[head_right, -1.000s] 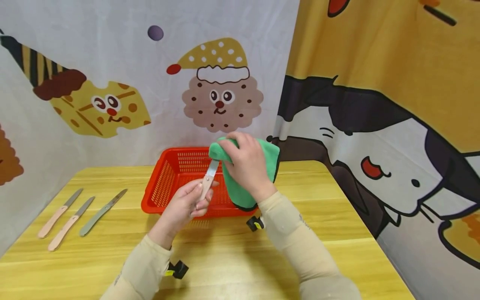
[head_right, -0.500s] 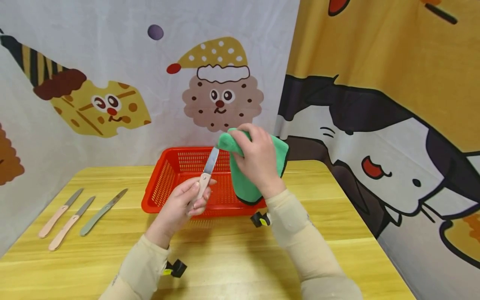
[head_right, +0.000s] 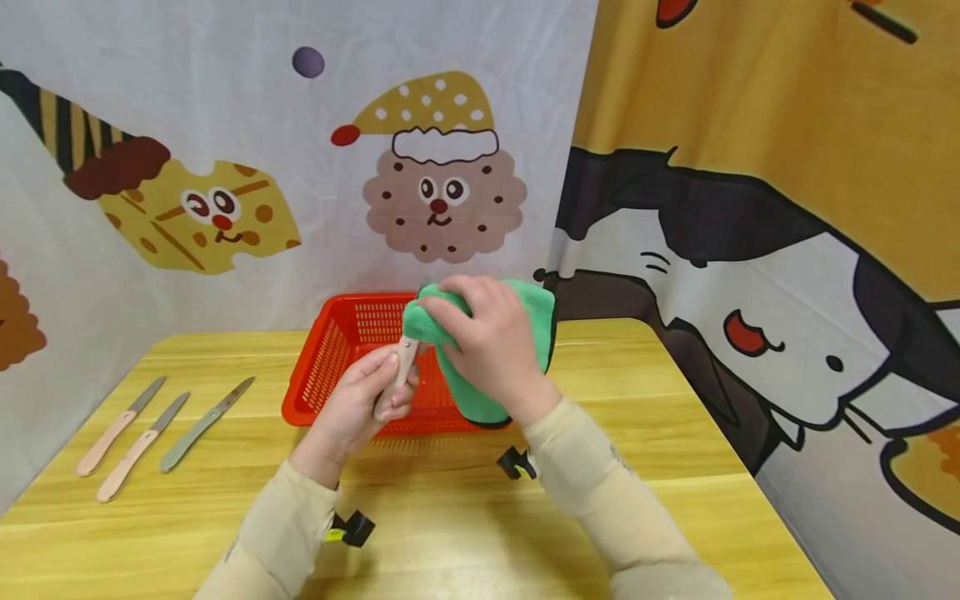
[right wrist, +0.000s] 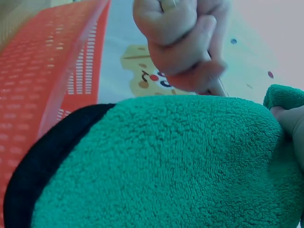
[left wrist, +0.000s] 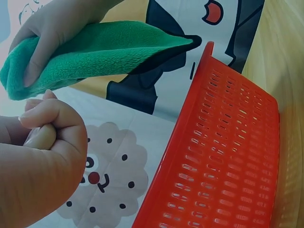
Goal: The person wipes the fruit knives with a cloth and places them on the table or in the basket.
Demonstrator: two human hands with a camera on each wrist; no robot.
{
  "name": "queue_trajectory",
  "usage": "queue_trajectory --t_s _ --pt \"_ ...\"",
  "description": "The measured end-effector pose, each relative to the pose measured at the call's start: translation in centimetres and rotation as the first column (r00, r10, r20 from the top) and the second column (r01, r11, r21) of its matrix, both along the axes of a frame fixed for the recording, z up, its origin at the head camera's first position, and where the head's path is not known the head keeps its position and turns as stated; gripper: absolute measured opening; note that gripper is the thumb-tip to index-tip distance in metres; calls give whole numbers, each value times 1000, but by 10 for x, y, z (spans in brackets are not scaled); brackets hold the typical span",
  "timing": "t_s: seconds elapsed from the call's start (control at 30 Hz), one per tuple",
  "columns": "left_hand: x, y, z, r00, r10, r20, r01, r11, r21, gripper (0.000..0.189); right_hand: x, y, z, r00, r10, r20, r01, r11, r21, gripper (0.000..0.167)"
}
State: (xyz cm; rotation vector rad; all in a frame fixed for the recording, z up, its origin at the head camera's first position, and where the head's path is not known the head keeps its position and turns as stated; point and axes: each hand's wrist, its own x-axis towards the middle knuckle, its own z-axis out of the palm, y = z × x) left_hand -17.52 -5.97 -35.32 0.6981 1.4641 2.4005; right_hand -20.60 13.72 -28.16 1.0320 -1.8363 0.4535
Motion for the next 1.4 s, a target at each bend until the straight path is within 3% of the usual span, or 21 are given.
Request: queue_trajectory --t_s 0.27,0.47,0.73,1.2,1.4 --pt "-1 0 -1 1000 -9 -22 9 1000 0 27 4 -13 -13 999 8 -32 -5 997 77 25" --pt "1 -1 -1 1000 -25 -10 26 999 34 29 5 -17 -18 1000 7 -13 -6 997 81 25" --pt "2 0 -4 1000 8 -14 -8 1000 -1 27 4 -17 -23 1000 -8 21 6 996 88 26" --pt "6 -1 -4 999 44 -4 -44 998 -45 26 -6 -10 -15 998 -65 18 64 997 42 30" --pt "8 -1 -6 999 31 5 -31 998 -56 41 -13 -3 -11 995 -85 53 85 996 -3 32"
